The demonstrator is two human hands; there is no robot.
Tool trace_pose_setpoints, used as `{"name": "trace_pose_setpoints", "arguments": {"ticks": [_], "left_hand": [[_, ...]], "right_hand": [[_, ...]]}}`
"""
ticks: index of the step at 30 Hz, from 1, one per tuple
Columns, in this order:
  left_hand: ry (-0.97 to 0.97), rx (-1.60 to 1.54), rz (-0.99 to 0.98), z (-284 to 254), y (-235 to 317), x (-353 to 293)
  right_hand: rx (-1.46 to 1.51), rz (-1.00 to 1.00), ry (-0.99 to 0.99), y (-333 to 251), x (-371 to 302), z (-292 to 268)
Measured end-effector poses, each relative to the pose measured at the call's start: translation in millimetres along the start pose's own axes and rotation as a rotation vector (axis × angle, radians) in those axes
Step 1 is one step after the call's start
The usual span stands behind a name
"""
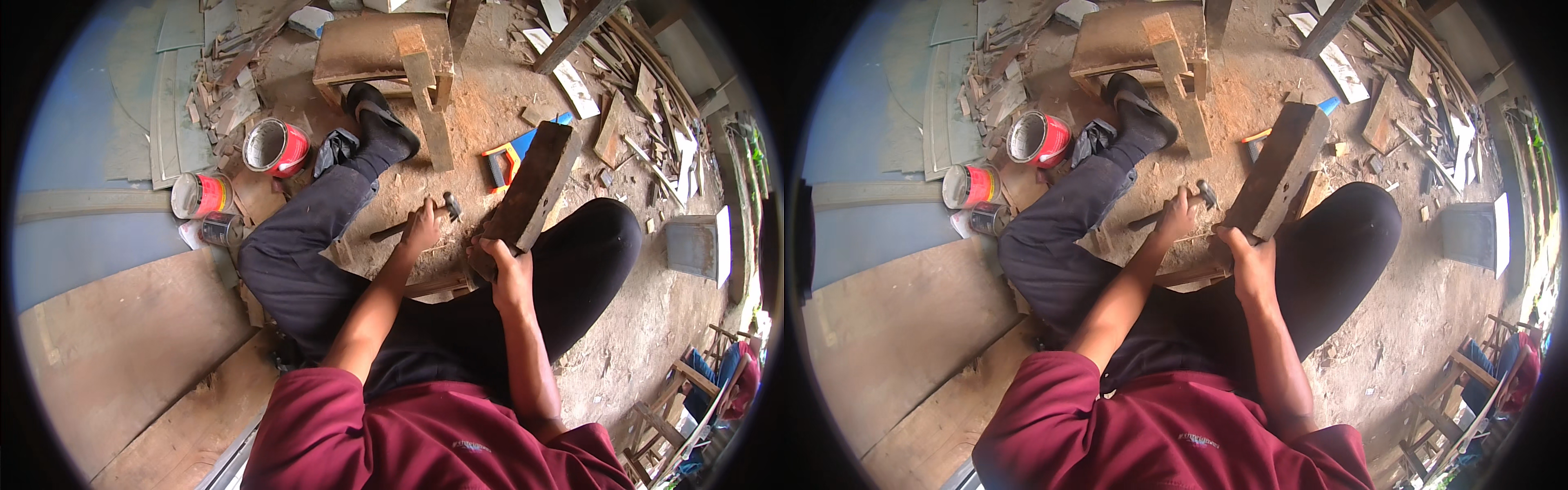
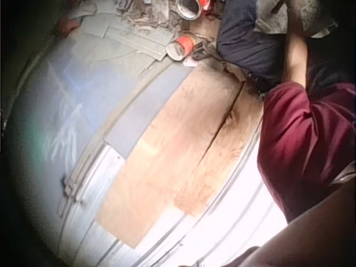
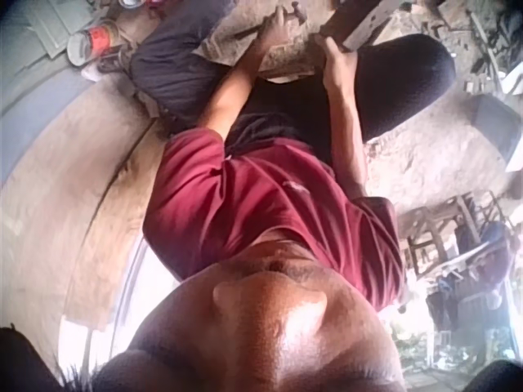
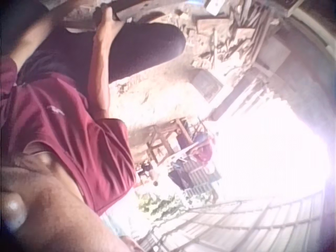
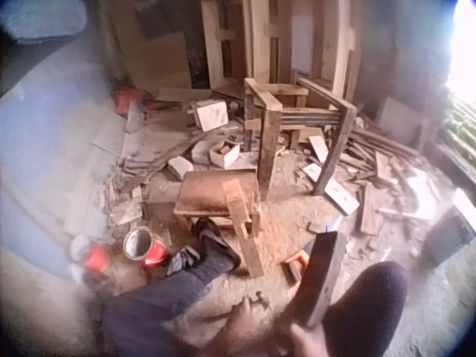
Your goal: The person sits on the floor and uses a hammer to drive nails into a wooden piece. They then use a hand saw to cut the wood. The person works on the wooden piece throughout the clip.
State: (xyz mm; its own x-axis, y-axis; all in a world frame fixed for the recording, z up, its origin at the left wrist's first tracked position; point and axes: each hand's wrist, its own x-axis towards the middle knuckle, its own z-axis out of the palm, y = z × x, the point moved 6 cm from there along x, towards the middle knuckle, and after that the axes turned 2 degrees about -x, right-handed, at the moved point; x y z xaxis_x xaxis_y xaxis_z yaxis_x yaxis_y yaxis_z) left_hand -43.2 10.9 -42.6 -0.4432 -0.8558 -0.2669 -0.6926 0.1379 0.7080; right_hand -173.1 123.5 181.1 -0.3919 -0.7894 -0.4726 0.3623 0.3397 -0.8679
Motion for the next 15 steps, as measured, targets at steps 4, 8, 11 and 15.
{"name": "trace_pose_setpoints", "arguments": {"ticks": [4, 8, 11, 15], "left_hand": [[0.429, -0.456, 0.362, -66, 48, 5], [0.412, -0.619, 0.377, -83, 67, 13], [0.278, -0.771, 0.179, -66, 32, 18], [0.303, -0.777, 0.053, -65, 16, 35]], "right_hand": [[-0.080, -0.089, -0.070, -9, -14, 6], [-0.130, -0.267, -0.190, -31, -29, 29], [-0.281, -0.080, -0.264, -10, -32, 39], [-0.364, -0.027, -0.202, 11, -30, 40]]}}
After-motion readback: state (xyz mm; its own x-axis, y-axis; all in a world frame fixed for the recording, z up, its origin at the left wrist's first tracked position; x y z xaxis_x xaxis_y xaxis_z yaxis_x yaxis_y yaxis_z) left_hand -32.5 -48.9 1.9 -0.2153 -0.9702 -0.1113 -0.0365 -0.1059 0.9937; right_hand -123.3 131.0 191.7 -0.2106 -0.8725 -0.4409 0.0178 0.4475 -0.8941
